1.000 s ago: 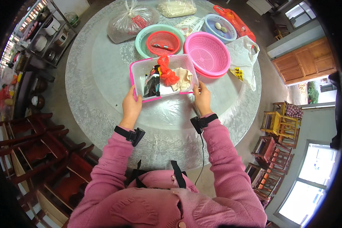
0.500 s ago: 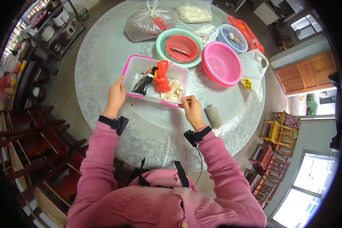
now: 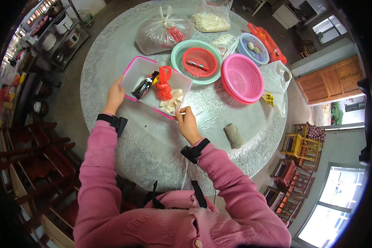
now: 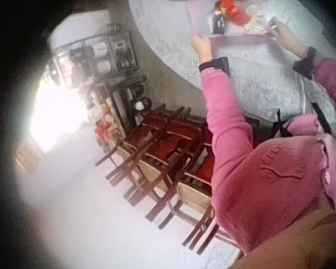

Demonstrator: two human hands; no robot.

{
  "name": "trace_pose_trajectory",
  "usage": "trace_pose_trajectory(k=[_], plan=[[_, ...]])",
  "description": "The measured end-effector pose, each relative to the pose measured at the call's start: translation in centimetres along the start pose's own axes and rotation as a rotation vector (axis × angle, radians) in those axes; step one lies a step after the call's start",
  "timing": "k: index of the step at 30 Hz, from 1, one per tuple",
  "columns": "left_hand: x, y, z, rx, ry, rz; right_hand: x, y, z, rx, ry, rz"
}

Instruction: The person wipes a round table with a gray sponge, moving items like a plastic container, bowls, and a bag to reach different areas. They then open a white plastic bag, remove a white cloth, and continue wiping the table surface.

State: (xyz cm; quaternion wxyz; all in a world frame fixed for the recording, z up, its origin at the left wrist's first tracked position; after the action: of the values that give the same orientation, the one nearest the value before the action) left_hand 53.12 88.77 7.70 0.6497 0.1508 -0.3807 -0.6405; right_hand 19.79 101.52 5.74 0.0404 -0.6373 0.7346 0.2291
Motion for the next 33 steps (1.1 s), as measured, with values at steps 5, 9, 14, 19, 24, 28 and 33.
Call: trace_pose_trajectory(k=[5,9,14,19,24,28,33], plan=[[2.7,0.3,-0.6,0.031,-0.04,0.007,0.4,-1.3,-1.6,-0.038,0.043,-0.103],[4.6,0.1,-1.7,0.034,-0.063,0.011,1.2,-0.4,-2.5,-0.093,0.083,-0.13],[7.2,0.0,-3.3,0.111,-0.159,0.034,6.0,5.9,-2.5,-0.125,0.131,0.138],[9.7,0.6,-3.9,0.165,-0.216,0.02,11.0,11.7,-0.4,-0.277,0.064,0.393],[10.2,1.8,-0.4,0.296,-0.144,0.075,16.7,12.2,4.1,0.106,-0.199,0.26],[7.5,-1.0,9.5,0.271,-0.342,0.074,18.0,11.1,5.1,0.44,-0.336,0.163],[0.9,-7.6,19.4,0.192,-0.549,-0.271,17.8,11.1,4.7,0.503,-0.407,0.239]])
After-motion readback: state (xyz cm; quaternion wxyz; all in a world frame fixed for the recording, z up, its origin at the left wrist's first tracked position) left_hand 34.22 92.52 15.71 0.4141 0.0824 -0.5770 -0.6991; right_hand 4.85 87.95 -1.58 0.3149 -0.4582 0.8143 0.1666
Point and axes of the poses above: each hand's wrist, its own x-axis towards the middle knuckle, its own y-axis out of the back of the hand, z = x × y, the point moved 10 cm from there along x, towards the middle knuckle, and after that the axes turned 14 degrees about -y, right-handed, at the moved point
